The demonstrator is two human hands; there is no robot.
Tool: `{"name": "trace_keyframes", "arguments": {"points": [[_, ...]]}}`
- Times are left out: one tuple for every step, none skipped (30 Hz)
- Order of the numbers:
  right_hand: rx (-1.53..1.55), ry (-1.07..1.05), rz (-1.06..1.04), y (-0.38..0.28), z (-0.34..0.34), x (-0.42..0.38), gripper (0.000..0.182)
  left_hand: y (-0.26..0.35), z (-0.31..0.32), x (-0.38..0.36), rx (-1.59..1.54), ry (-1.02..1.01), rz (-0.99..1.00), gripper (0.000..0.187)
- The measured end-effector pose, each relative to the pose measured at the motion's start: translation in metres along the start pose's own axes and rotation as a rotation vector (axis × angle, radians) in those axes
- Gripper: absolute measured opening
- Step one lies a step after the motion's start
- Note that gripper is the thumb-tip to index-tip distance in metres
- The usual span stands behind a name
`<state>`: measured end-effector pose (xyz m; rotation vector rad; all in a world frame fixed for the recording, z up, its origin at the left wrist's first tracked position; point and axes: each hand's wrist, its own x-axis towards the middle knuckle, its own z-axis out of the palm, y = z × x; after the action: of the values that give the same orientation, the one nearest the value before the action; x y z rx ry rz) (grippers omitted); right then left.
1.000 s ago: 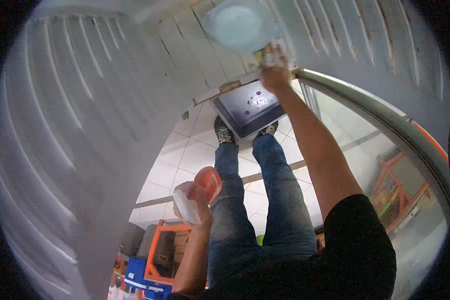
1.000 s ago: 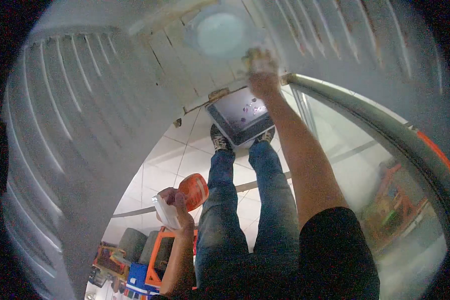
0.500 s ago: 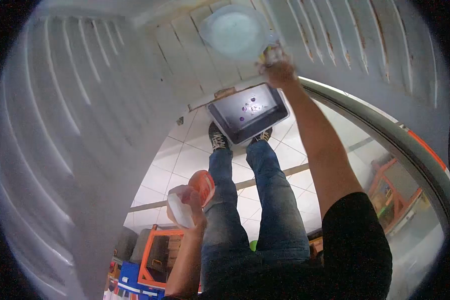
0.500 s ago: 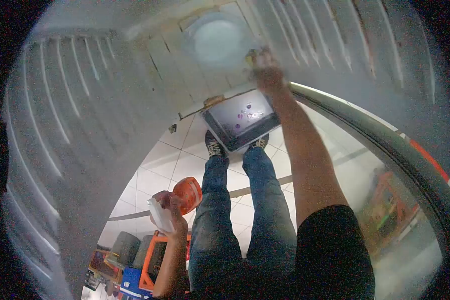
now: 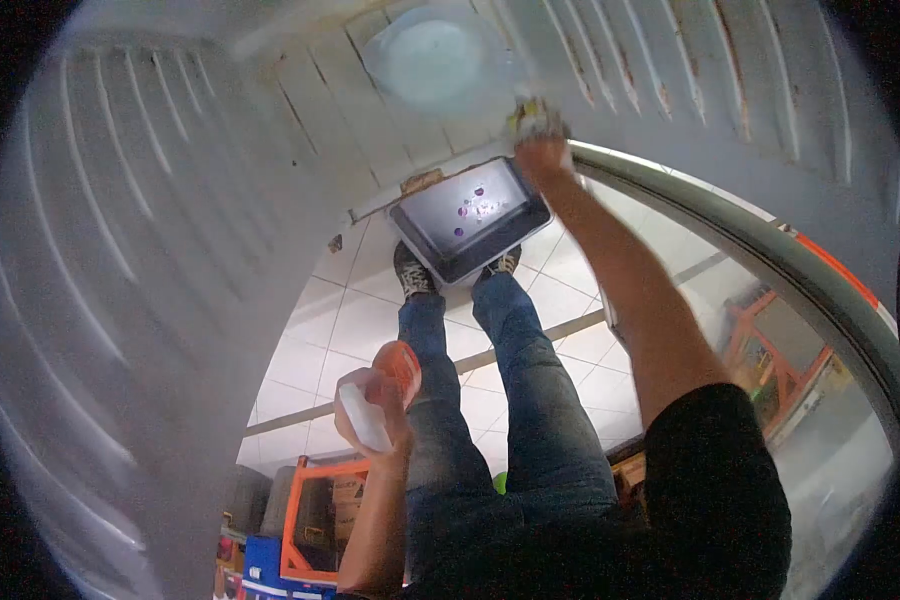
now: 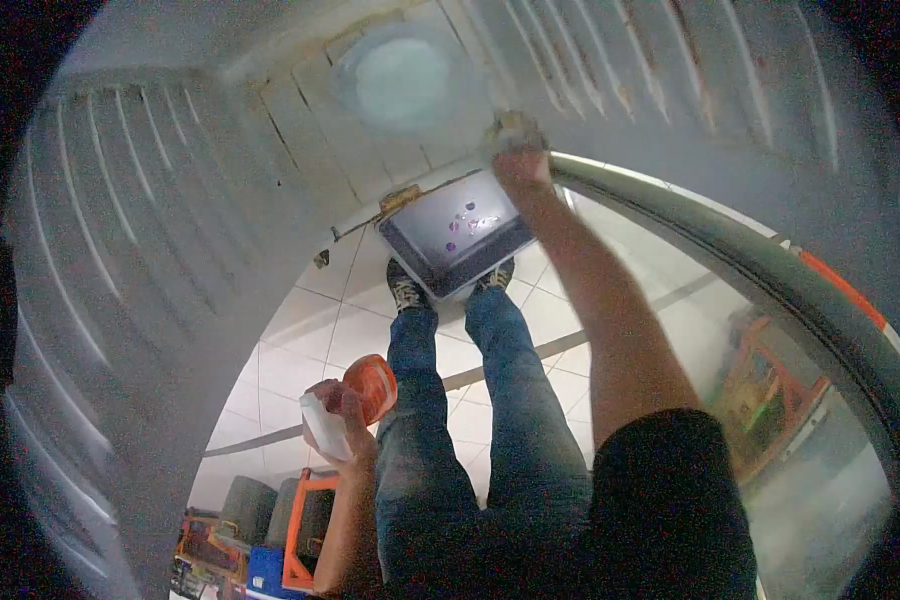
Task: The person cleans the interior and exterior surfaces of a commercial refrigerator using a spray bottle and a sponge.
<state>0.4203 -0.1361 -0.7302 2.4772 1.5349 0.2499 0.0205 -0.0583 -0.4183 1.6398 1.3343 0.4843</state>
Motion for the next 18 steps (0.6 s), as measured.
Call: {"name": "trace_keyframes", "arguments": {"points": [[0.314, -0.360, 0.267, -0.013, -0.022, 0.007, 0.055, 0.003, 0.003, -0.001, -0.003, 0.003, -0.012, 0.015], [0.208, -0.286, 0.155, -0.020, -0.008, -0.009, 0.055, 0.006, 0.005, -0.002, -0.007, 0.006, -0.024, 0.015], [0.101, -0.208, 0.047, -0.025, 0.008, -0.023, 0.055, 0.011, 0.008, -0.001, -0.016, 0.011, -0.035, 0.015], [0.067, -0.351, 0.018, -0.029, -0.015, -0.018, 0.047, 0.014, 0.010, 0.000, -0.016, 0.011, -0.048, 0.014], [0.033, -0.497, -0.007, -0.036, -0.048, -0.014, 0.041, 0.013, 0.005, -0.003, -0.011, -0.010, -0.051, 0.017], [0.264, -0.583, 0.036, -0.043, -0.047, -0.017, 0.031, 0.006, 0.004, -0.006, -0.012, -0.023, -0.048, 0.021], [0.346, -0.528, 0.032, -0.046, -0.051, -0.015, 0.027, 0.004, 0.007, -0.004, -0.017, -0.034, -0.043, 0.024], [0.299, -0.547, 0.017, -0.039, -0.053, -0.016, 0.023, 0.004, 0.008, -0.004, -0.017, -0.039, -0.038, 0.023], [0.252, -0.566, 0.001, -0.032, -0.067, -0.010, 0.021, 0.006, 0.008, -0.002, -0.012, -0.041, -0.036, 0.023], [0.206, -0.584, -0.017, -0.025, -0.081, -0.005, 0.021, 0.006, 0.007, -0.001, -0.001, -0.045, -0.034, 0.023], [0.275, -0.646, 0.108, -0.014, -0.074, -0.002, 0.023, 0.007, 0.004, -0.002, -0.014, -0.038, -0.014, 0.023], [0.341, -0.708, 0.238, -0.002, -0.067, 0.002, 0.026, 0.007, 0.003, -0.002, -0.030, -0.035, 0.007, 0.024], [0.378, -0.724, 0.398, -0.008, -0.027, -0.008, 0.030, 0.008, 0.005, -0.002, -0.051, -0.032, 0.031, 0.024], [0.294, -0.659, 0.298, -0.013, -0.029, -0.013, 0.029, 0.012, 0.006, 0.000, -0.055, -0.028, -0.006, 0.021], [0.210, -0.600, 0.192, -0.028, -0.041, -0.022, 0.029, 0.018, 0.005, -0.002, -0.056, -0.023, -0.051, 0.018], [0.338, -0.644, 0.235, -0.046, -0.038, -0.031, 0.026, 0.023, 0.005, -0.003, -0.058, -0.014, -0.095, 0.016], [0.463, -0.687, 0.285, -0.064, -0.034, -0.041, 0.024, 0.012, 0.017, 0.001, -0.023, -0.032, -0.080, 0.018], [0.496, -0.697, 0.195, -0.073, -0.062, -0.039, 0.023, 0.007, 0.015, 0.002, 0.011, -0.054, -0.064, 0.021]]}}
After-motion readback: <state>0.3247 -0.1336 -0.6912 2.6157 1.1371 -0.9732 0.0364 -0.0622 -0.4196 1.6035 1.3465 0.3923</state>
